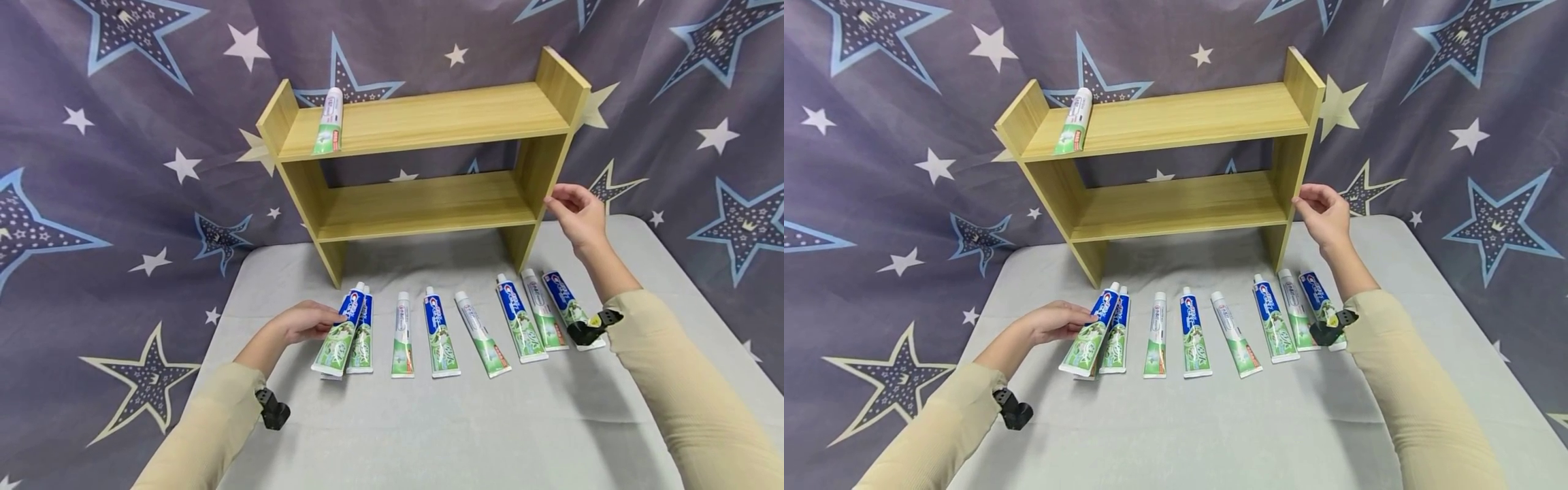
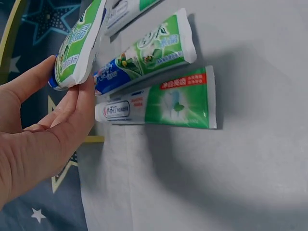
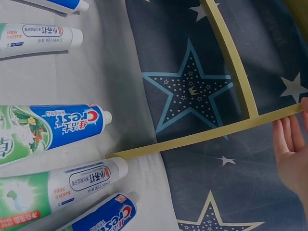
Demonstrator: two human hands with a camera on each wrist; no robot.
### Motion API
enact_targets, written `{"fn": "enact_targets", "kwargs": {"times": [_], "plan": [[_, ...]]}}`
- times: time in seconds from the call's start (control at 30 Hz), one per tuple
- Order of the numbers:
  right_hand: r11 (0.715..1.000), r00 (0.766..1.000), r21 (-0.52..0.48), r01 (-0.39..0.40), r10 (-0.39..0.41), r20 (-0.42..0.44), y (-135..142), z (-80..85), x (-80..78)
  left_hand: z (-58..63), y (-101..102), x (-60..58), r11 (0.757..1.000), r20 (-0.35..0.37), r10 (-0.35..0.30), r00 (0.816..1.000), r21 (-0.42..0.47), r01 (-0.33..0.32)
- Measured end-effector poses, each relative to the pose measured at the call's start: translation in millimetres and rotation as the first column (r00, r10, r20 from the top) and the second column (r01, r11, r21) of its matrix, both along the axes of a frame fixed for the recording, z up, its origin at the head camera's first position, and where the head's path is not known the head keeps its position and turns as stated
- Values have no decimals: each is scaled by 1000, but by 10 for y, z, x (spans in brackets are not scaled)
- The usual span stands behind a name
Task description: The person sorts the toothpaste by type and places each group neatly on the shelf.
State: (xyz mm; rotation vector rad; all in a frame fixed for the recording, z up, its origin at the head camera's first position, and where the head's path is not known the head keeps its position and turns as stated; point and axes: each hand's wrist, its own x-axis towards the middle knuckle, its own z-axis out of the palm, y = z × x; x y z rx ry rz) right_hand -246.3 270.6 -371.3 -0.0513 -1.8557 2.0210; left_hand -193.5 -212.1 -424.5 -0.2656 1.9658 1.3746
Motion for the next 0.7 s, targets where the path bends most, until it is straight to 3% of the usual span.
{"fn": "enact_targets", "kwargs": {"times": [0.33,0.7], "plan": [[995,998,92,27,-32,53,16,18,6,148,82,-14,997,1,9,1000,71,-9],[997,998,-50,-65,65,-12,22,27,-20,320,193,6,991,-39,-12,999,129,17]]}}
